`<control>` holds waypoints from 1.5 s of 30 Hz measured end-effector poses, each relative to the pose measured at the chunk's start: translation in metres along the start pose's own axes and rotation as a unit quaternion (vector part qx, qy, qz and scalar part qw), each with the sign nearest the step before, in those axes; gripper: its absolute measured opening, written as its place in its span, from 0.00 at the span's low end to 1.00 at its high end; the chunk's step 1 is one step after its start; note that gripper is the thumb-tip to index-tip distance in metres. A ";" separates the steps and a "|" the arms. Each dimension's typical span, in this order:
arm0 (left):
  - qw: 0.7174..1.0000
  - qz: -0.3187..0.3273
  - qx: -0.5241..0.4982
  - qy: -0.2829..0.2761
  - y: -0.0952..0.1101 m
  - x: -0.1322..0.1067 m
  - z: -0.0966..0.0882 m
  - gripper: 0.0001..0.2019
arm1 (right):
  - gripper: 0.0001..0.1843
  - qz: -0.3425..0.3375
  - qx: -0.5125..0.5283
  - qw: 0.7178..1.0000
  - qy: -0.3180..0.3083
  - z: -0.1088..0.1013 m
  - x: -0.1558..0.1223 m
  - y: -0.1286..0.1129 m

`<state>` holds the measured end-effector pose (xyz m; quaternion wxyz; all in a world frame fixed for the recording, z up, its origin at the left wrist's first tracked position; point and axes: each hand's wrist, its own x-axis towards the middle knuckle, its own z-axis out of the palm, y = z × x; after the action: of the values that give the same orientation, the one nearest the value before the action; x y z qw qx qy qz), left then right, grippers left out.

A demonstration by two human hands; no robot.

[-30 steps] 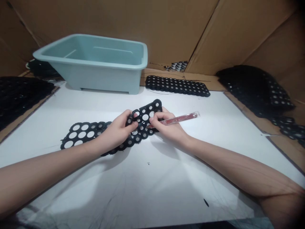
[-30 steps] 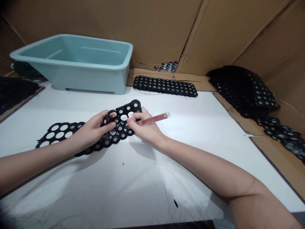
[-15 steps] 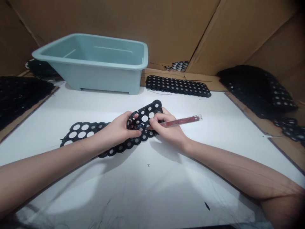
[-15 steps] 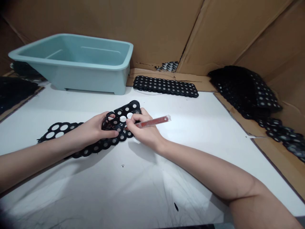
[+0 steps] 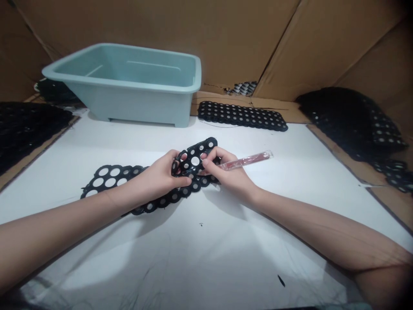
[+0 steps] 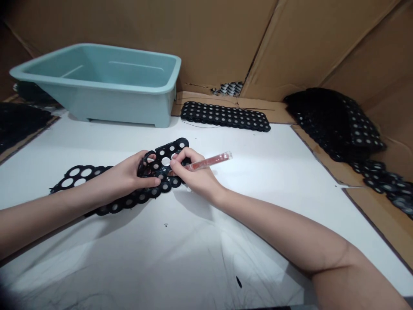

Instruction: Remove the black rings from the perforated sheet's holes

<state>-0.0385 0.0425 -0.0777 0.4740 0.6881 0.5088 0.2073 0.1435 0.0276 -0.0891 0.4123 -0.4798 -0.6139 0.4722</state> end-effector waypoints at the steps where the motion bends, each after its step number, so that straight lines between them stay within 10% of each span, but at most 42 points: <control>1: 1.000 -0.001 -0.003 -0.003 -0.001 0.000 0.000 0.21 | 0.12 0.010 0.012 1.000 -0.002 0.000 0.001 0.000; 35: 0.994 -0.003 -0.044 0.102 0.005 -0.013 0.018 0.12 | 0.05 -0.210 -0.215 0.954 0.001 0.009 -0.001 -0.002; 40: 0.995 -0.001 -0.027 0.094 0.008 -0.013 0.016 0.12 | 0.18 -0.195 -0.155 0.968 -0.002 0.004 0.004 -0.001; 45: 0.993 0.021 -0.049 0.101 0.007 -0.013 0.013 0.15 | 0.35 -0.016 0.038 0.999 -0.005 -0.001 0.006 0.005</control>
<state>-0.0302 0.0249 -0.0747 0.4487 0.6502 0.5285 0.3109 0.1442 0.0336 -0.0936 0.4346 -0.4512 -0.6052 0.4911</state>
